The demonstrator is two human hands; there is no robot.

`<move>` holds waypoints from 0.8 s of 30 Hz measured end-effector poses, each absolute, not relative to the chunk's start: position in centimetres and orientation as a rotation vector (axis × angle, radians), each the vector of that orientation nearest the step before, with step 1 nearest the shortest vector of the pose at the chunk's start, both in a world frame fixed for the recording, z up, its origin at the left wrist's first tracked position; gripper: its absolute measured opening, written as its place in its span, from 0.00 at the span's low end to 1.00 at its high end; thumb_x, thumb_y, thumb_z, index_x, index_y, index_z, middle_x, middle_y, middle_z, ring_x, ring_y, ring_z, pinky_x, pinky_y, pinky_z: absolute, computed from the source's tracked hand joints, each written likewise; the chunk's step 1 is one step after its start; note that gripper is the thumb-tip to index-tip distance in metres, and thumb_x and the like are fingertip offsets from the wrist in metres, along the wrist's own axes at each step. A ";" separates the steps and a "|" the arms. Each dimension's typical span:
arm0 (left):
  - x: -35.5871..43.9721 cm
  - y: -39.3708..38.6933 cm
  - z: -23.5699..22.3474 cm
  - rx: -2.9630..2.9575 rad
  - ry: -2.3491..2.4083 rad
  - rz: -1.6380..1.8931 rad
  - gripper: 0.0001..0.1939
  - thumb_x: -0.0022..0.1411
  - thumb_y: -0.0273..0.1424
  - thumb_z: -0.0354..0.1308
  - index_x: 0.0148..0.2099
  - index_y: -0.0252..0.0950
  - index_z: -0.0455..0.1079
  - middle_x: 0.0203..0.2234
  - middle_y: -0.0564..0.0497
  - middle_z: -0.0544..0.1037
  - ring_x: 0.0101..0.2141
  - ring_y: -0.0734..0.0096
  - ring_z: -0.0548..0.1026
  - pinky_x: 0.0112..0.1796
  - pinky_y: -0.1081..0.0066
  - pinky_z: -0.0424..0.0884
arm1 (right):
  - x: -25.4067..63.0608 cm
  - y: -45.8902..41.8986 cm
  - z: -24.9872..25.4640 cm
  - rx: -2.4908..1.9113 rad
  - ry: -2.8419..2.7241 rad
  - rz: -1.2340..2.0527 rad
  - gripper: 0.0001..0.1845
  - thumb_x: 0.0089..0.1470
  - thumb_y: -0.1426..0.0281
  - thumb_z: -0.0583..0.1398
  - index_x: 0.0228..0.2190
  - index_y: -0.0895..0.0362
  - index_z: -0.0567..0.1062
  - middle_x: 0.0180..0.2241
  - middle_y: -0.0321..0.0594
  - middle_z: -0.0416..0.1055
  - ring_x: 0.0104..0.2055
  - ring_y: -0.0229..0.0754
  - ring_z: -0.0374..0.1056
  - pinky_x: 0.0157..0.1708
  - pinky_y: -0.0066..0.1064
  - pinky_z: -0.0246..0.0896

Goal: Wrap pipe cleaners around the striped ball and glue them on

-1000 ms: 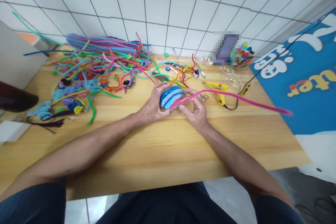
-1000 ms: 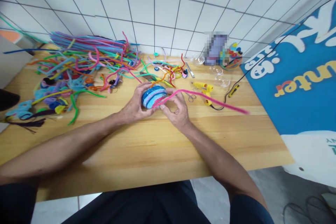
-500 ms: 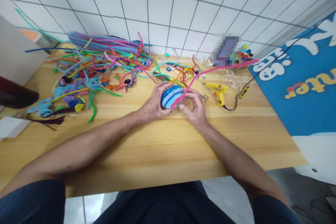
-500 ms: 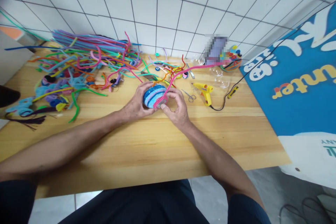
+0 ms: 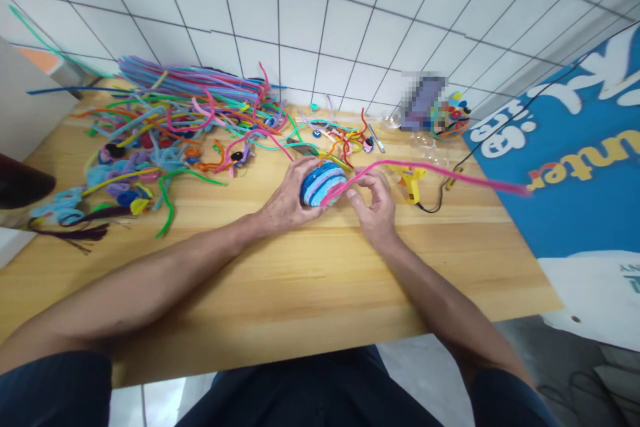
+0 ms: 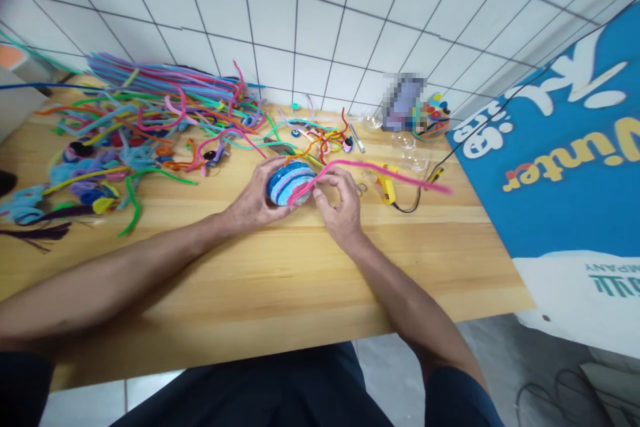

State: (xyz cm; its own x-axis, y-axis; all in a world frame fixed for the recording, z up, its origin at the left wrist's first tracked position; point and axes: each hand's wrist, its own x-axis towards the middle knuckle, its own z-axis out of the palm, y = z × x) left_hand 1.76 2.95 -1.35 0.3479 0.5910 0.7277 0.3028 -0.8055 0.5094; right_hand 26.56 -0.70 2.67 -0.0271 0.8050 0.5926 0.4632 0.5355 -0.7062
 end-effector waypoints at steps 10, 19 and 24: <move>1.8 3.2 -1.7 2.283 0.834 1.427 0.53 0.66 0.38 0.79 0.82 0.45 0.52 0.74 0.33 0.68 0.75 0.37 0.71 0.74 0.35 0.74 | 36.9 0.4 8.5 -1.611 -1.361 0.084 0.13 0.59 0.56 0.68 0.37 0.52 0.80 0.37 0.39 0.82 0.39 0.48 0.77 0.47 0.45 0.75; 2.1 2.9 -1.4 2.255 0.846 1.389 0.53 0.64 0.34 0.78 0.82 0.46 0.54 0.74 0.35 0.68 0.77 0.37 0.69 0.76 0.35 0.72 | 42.3 2.5 3.0 -1.970 -1.477 0.238 0.25 0.42 0.49 0.72 0.36 0.52 0.80 0.40 0.47 0.79 0.47 0.57 0.74 0.57 0.56 0.74; 1.9 3.1 -1.3 2.226 0.839 1.360 0.52 0.66 0.36 0.78 0.82 0.46 0.54 0.75 0.34 0.68 0.78 0.36 0.69 0.77 0.33 0.69 | 41.9 3.8 3.7 -1.983 -1.537 0.370 0.22 0.49 0.48 0.69 0.36 0.54 0.84 0.36 0.46 0.83 0.43 0.57 0.77 0.50 0.51 0.76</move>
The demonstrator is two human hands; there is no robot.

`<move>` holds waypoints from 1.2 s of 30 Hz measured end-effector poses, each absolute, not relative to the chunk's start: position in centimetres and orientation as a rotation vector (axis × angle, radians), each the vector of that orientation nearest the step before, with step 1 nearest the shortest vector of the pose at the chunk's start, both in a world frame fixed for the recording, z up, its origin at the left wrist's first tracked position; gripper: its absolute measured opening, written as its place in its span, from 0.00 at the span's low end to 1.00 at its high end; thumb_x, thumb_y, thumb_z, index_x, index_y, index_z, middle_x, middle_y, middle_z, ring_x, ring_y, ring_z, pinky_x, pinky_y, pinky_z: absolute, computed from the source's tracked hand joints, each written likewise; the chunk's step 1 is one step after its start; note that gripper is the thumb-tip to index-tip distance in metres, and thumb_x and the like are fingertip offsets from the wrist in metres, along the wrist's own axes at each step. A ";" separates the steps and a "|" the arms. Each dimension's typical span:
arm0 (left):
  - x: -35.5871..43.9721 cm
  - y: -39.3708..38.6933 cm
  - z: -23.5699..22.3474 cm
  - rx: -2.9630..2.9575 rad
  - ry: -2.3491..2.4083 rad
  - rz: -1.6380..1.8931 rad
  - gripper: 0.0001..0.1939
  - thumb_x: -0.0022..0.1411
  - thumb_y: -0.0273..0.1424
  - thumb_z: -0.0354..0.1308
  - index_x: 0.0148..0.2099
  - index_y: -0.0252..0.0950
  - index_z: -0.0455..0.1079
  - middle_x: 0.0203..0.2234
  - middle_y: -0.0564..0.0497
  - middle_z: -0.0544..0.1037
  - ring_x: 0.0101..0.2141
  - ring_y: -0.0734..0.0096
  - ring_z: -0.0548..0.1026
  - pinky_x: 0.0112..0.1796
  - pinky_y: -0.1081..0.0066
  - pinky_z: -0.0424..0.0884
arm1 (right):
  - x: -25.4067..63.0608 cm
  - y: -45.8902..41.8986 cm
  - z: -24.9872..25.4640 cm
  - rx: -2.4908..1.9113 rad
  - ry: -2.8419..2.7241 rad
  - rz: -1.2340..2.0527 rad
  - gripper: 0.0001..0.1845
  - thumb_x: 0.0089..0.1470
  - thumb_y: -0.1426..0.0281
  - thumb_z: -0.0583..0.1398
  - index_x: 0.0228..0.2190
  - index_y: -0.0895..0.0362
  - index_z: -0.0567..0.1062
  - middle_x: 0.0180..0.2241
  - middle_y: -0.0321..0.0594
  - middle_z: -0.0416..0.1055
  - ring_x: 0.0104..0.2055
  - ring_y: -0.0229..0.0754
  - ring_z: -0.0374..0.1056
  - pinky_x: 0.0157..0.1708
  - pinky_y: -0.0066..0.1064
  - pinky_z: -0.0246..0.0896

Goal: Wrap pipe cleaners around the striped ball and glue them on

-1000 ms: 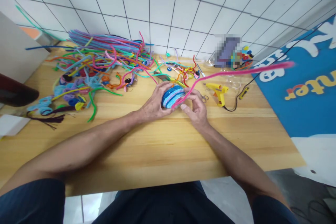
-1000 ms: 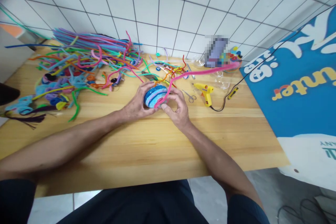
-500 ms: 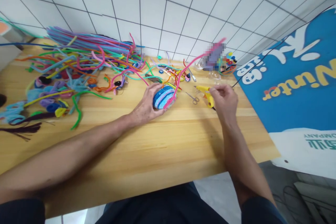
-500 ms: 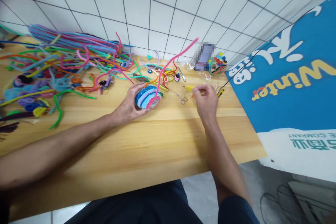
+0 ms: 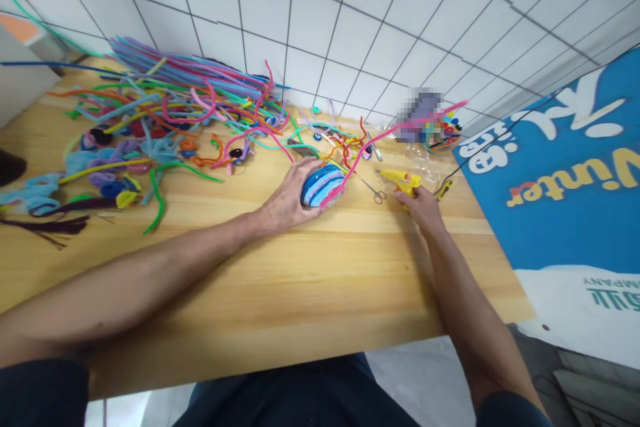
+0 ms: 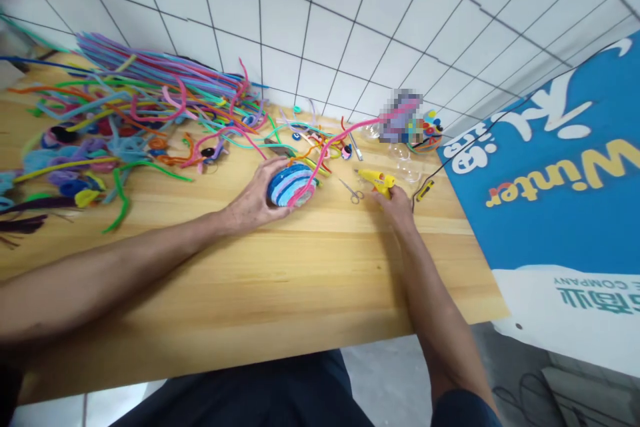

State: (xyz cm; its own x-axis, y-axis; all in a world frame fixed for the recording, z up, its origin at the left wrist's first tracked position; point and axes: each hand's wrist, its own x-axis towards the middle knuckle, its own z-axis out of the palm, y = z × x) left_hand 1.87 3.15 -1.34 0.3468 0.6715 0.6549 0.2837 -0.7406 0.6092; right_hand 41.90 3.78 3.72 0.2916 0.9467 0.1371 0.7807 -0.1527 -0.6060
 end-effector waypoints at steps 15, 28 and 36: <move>1.1 4.1 -2.0 2.084 0.802 1.316 0.54 0.65 0.42 0.79 0.82 0.45 0.53 0.76 0.32 0.68 0.77 0.36 0.70 0.77 0.34 0.70 | 35.2 -0.5 3.6 -1.025 -2.170 -0.094 0.15 0.74 0.57 0.62 0.50 0.46 0.87 0.40 0.44 0.88 0.43 0.55 0.82 0.49 0.50 0.76; 1.0 3.8 -1.3 2.099 0.842 1.303 0.54 0.66 0.45 0.79 0.83 0.45 0.54 0.76 0.34 0.69 0.76 0.37 0.72 0.76 0.37 0.72 | 33.7 -0.2 4.0 -0.691 -2.291 -0.194 0.20 0.81 0.58 0.59 0.65 0.46 0.81 0.41 0.42 0.86 0.42 0.51 0.79 0.47 0.47 0.69; 0.9 3.6 -1.4 2.086 0.868 1.273 0.55 0.67 0.50 0.79 0.83 0.48 0.53 0.78 0.35 0.67 0.77 0.36 0.70 0.78 0.37 0.71 | 34.8 -0.2 2.6 -0.745 -2.319 -0.122 0.22 0.78 0.52 0.62 0.67 0.39 0.80 0.43 0.41 0.85 0.45 0.52 0.78 0.60 0.54 0.74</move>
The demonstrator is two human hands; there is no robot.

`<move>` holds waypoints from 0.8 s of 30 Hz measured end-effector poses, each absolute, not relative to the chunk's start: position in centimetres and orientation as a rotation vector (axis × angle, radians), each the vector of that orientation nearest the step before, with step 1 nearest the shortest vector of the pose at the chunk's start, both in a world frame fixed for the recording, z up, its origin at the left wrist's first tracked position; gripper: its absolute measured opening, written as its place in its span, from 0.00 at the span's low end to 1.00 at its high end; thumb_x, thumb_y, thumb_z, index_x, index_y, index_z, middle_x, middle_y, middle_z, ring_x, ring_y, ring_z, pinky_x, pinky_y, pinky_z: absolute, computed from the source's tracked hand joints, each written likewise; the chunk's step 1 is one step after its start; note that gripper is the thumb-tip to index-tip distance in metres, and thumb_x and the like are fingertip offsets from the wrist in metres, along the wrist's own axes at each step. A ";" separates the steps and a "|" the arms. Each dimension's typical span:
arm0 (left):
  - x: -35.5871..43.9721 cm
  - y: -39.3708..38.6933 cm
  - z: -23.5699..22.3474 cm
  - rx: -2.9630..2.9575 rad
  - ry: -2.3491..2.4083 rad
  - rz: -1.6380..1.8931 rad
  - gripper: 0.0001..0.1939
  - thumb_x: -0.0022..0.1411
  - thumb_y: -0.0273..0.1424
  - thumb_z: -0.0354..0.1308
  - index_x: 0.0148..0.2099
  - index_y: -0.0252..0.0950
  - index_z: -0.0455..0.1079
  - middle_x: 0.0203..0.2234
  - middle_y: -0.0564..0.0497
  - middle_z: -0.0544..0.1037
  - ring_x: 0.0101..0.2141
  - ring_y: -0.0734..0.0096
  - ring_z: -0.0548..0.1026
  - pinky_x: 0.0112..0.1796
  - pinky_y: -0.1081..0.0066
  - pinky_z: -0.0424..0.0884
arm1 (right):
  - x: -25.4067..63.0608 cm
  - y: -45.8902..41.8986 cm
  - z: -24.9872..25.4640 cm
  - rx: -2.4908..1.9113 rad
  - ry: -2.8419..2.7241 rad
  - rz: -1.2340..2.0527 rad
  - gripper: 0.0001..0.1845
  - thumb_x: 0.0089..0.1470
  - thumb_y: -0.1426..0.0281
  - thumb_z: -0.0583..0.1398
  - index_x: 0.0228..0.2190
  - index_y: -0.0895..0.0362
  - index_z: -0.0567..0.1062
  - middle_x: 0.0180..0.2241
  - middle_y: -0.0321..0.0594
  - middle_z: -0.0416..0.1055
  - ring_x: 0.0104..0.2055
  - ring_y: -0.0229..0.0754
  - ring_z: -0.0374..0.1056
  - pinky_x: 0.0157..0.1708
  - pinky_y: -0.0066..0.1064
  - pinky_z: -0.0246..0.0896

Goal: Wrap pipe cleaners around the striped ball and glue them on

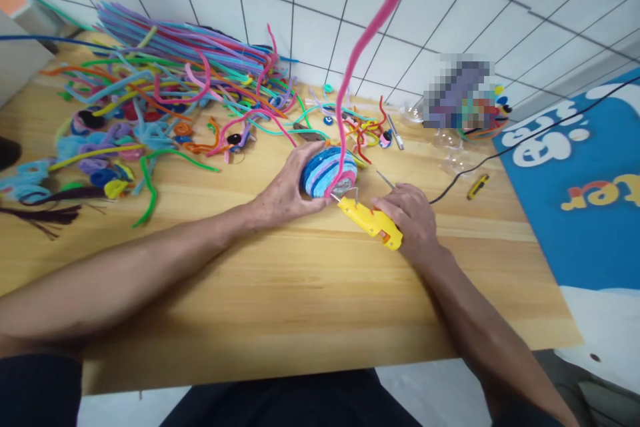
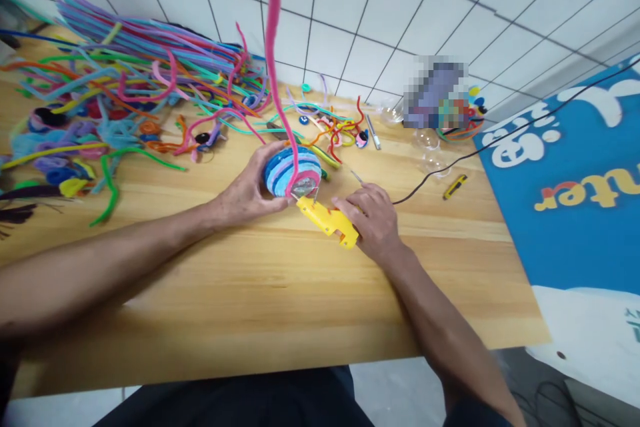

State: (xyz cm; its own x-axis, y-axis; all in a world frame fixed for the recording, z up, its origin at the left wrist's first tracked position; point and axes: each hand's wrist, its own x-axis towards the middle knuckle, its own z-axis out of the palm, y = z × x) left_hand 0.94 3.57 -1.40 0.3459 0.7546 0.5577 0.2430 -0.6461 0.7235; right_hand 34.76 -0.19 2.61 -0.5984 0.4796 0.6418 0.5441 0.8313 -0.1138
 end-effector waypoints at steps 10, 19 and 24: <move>1.0 3.9 -1.5 2.080 0.834 1.310 0.54 0.67 0.51 0.79 0.83 0.47 0.54 0.78 0.35 0.67 0.77 0.38 0.71 0.78 0.39 0.69 | 34.8 -0.8 2.2 -0.864 -2.318 -0.156 0.23 0.79 0.55 0.61 0.68 0.41 0.79 0.46 0.44 0.85 0.46 0.53 0.78 0.49 0.49 0.74; 0.9 3.8 -1.4 2.085 0.891 1.261 0.56 0.66 0.55 0.78 0.83 0.46 0.53 0.78 0.34 0.67 0.77 0.37 0.70 0.78 0.38 0.69 | 34.4 -0.6 2.2 -0.846 -2.347 -0.116 0.19 0.78 0.58 0.62 0.63 0.45 0.85 0.43 0.45 0.85 0.44 0.54 0.78 0.48 0.49 0.73; 0.9 3.8 -1.3 2.081 0.871 1.259 0.56 0.66 0.54 0.79 0.83 0.48 0.53 0.78 0.34 0.67 0.77 0.36 0.70 0.78 0.37 0.70 | 34.6 -0.6 2.3 -0.878 -2.376 -0.100 0.18 0.79 0.58 0.60 0.58 0.47 0.87 0.41 0.45 0.86 0.43 0.53 0.78 0.46 0.49 0.73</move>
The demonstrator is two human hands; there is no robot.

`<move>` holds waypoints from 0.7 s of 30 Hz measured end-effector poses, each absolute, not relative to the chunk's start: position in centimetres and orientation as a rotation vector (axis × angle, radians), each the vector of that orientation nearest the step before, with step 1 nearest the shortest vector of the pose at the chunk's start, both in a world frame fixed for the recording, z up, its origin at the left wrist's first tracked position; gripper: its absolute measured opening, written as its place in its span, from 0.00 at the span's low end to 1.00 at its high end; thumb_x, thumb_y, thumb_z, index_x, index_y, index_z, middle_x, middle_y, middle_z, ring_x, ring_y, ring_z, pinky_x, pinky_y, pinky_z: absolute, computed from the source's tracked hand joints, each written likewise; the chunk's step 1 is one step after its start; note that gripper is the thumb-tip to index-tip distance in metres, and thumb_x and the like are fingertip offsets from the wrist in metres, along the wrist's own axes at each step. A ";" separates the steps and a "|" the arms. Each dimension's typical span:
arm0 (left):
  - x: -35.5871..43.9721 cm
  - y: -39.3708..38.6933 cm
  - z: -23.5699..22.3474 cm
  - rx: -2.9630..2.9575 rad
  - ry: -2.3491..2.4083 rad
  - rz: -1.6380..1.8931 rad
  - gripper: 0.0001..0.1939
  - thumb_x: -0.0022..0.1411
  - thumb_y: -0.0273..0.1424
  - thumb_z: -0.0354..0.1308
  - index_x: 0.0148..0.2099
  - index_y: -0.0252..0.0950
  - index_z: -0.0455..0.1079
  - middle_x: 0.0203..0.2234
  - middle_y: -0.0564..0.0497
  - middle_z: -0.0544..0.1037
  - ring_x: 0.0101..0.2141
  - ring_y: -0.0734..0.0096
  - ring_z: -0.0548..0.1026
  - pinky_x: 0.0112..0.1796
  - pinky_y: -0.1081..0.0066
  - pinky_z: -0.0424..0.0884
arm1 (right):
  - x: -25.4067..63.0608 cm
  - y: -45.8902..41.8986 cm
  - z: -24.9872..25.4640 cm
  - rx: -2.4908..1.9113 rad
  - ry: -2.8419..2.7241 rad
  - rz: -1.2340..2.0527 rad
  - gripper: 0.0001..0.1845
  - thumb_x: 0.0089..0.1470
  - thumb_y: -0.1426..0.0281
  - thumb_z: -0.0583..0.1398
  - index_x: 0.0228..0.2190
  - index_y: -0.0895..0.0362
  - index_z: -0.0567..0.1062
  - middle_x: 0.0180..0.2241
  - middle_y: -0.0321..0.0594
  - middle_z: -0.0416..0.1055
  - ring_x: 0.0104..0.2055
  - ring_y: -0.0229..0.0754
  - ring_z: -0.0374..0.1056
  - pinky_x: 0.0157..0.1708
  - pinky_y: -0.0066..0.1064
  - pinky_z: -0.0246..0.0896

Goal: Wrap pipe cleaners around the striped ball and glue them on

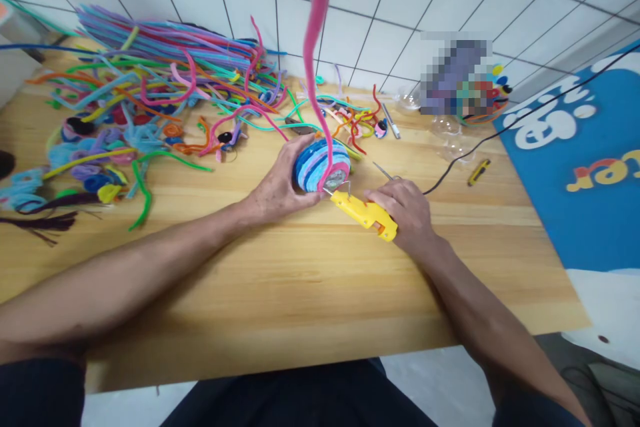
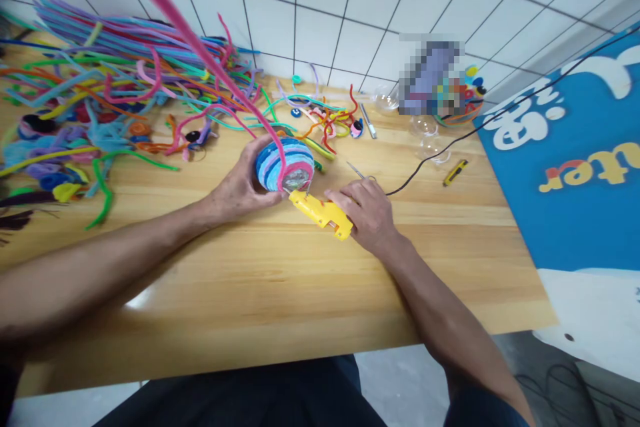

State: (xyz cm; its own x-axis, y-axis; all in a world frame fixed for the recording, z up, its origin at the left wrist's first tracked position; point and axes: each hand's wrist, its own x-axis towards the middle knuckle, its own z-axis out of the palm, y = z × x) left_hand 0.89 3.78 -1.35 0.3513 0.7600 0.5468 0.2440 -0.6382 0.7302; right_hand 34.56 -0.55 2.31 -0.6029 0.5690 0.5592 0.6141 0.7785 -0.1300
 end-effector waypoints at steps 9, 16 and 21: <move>0.9 4.0 -1.5 2.077 0.872 1.259 0.57 0.65 0.55 0.79 0.83 0.48 0.53 0.78 0.34 0.67 0.77 0.35 0.70 0.78 0.38 0.70 | 34.1 -0.8 2.5 -0.819 -2.340 -0.183 0.20 0.81 0.55 0.58 0.63 0.45 0.83 0.44 0.43 0.86 0.43 0.52 0.78 0.47 0.48 0.71; 0.9 4.1 -1.4 2.085 0.876 1.271 0.56 0.66 0.60 0.77 0.83 0.49 0.54 0.78 0.36 0.67 0.78 0.38 0.70 0.78 0.41 0.70 | 33.7 -1.0 2.6 -0.846 -2.287 -0.242 0.19 0.81 0.56 0.60 0.63 0.46 0.82 0.44 0.44 0.86 0.45 0.52 0.77 0.46 0.48 0.70; 0.9 4.2 -1.5 2.091 0.836 1.302 0.56 0.66 0.59 0.78 0.83 0.48 0.54 0.78 0.35 0.68 0.77 0.36 0.70 0.78 0.39 0.69 | 33.7 -1.0 2.4 -0.905 -2.295 -0.247 0.22 0.82 0.53 0.57 0.60 0.48 0.85 0.43 0.45 0.86 0.45 0.54 0.78 0.47 0.49 0.71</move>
State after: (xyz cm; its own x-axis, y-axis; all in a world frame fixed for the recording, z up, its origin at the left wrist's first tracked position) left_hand 0.90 4.16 -1.55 0.3429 0.7373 0.5821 0.2224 -0.6658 0.7122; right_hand 33.74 -1.00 2.38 -0.5504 0.5432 0.6340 0.6658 0.7438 -0.0592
